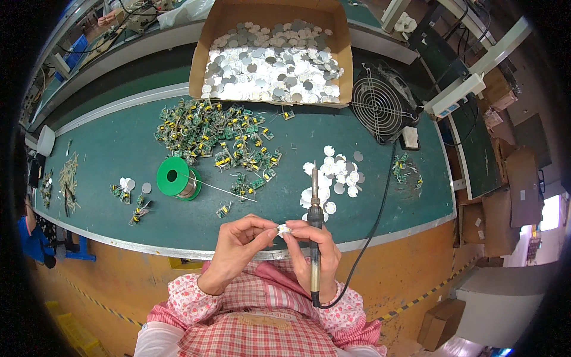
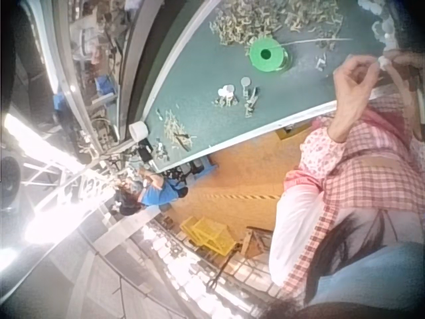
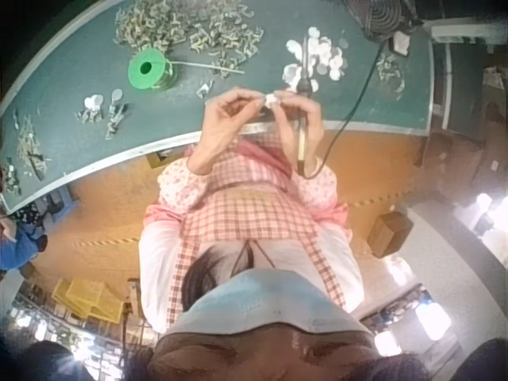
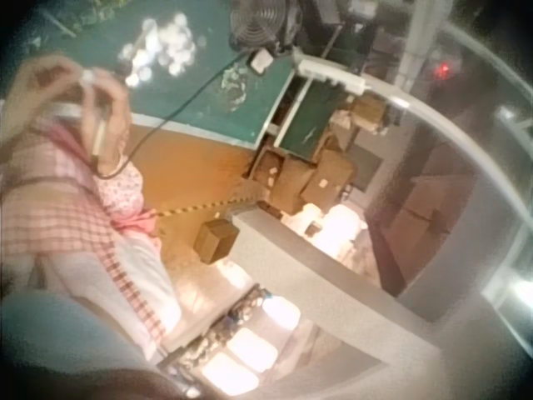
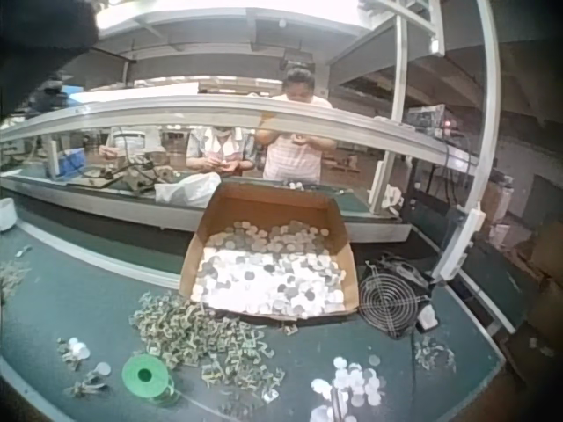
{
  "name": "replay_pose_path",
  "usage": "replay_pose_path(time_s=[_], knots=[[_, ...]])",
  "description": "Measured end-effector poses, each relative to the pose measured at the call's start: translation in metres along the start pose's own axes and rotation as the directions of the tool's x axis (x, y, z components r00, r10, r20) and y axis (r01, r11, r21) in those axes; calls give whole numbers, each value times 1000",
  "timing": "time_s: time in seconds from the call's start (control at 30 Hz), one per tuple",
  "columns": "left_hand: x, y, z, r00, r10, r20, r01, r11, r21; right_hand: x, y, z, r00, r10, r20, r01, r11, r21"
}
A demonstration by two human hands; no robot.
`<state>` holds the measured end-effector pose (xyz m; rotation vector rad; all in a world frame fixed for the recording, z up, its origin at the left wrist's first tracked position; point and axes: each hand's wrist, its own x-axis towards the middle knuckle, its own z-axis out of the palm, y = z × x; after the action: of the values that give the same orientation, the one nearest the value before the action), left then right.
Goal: The person solders wires and small electronic components onto a white circular base with a soldering iron and solder from a spool.
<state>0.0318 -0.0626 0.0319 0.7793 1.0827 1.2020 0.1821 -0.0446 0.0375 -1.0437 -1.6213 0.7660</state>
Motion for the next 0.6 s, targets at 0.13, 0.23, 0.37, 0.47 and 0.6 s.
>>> replay_pose_path(time_s=[0.13, 0.23, 0.37, 0.47, 0.6], knots=[[1, -1, 1, 1000, 9, 2, -9, 999, -33, 1, 0, 1, 1000, 9, -14, -9, 1000, 15], [2, 0, 2, 1000, 6, -7, -6, 996, -94, 2, -1, 2, 1000, 11, -6, -11, 1000, 6], [5, 2, -2, 994, -100, -36, 90, 976, -199, 8, -4, -2, 997, -70, 19, 72, 990, -122], [9, 4, -6, 989, -124, -82, 104, 971, -217, 10, -15, -15, 988, -150, 47, 157, 938, -309], [16, 7, -12, 990, -95, -108, 70, 974, -217, 11, -23, -27, 961, -239, 137, 276, 835, -476]])
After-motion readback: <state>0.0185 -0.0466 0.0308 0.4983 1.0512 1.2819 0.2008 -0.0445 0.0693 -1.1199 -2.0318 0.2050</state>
